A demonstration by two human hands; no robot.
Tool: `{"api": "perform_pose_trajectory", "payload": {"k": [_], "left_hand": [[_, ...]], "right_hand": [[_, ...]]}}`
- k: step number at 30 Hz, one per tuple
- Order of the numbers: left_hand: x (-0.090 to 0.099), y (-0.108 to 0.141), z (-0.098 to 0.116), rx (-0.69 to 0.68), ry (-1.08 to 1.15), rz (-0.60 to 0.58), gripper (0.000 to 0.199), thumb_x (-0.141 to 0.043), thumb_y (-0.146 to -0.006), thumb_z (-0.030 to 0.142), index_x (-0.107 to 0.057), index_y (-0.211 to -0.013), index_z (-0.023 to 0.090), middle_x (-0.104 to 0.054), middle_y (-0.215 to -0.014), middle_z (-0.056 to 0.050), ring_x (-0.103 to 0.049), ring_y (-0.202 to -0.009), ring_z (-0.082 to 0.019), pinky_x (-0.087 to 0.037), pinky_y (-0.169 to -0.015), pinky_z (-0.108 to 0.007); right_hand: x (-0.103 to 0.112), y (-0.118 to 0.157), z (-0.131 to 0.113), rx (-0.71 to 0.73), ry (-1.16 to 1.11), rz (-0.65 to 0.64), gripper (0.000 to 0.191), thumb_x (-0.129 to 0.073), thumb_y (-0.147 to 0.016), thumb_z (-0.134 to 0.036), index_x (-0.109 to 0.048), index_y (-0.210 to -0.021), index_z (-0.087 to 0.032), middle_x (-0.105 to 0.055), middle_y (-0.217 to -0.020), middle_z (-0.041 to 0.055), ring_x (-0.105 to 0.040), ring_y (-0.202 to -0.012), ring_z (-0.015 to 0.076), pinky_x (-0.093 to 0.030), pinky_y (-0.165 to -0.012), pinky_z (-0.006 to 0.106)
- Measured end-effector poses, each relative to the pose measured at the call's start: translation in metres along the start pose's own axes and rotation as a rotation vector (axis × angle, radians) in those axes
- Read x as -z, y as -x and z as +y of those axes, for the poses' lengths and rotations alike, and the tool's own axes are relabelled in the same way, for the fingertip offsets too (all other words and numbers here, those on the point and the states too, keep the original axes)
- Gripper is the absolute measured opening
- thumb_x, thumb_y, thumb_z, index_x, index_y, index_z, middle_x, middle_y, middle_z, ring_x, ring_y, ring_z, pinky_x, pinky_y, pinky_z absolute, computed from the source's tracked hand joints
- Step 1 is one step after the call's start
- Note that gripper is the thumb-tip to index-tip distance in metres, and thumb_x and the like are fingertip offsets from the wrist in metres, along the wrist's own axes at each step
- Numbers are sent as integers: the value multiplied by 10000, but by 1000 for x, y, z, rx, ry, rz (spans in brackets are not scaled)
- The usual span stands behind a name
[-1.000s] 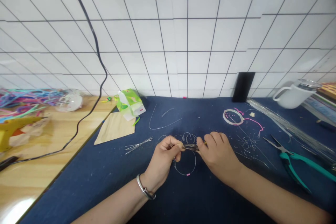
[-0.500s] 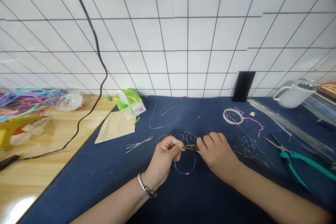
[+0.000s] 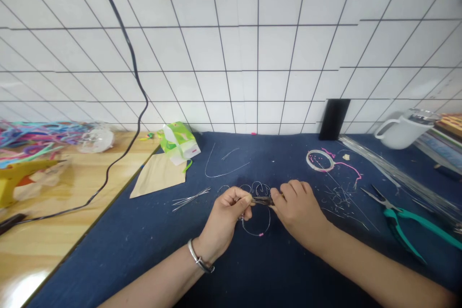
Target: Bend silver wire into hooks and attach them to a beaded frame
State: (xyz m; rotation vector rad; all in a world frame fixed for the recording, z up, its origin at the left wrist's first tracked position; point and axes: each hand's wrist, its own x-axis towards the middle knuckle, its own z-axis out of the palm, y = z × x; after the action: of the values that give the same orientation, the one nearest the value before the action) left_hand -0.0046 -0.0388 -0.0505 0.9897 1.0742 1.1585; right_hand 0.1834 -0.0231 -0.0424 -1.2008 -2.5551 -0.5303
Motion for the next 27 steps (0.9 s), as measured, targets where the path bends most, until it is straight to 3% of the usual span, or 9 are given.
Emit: {"api": "perform_pose_trajectory", "payload": {"k": [13,27], "left_hand": [[1,0,2,101,81,11,146,-577,-805,273,-562,-763,134,-600,-596,-5,-501,-516,-61,-348,-506,-170],[2,-2,5,74,101,-1,147,-577,-808,268,-567,-746,135,-610,-621,-10,-519,-537,-68,-386,-532,-180]], "right_hand": [[1,1,1,20,94,57,264,-470,-850,-233,-556,-1088,-160,-520,-797,76,-417,-810,222,-290,-705,384],[4,-2,1,18,74,97,252,-467,-864,-295,-569,-1058,-173,-507,-741,59,-406,-764,202,-268,-672,359]]}}
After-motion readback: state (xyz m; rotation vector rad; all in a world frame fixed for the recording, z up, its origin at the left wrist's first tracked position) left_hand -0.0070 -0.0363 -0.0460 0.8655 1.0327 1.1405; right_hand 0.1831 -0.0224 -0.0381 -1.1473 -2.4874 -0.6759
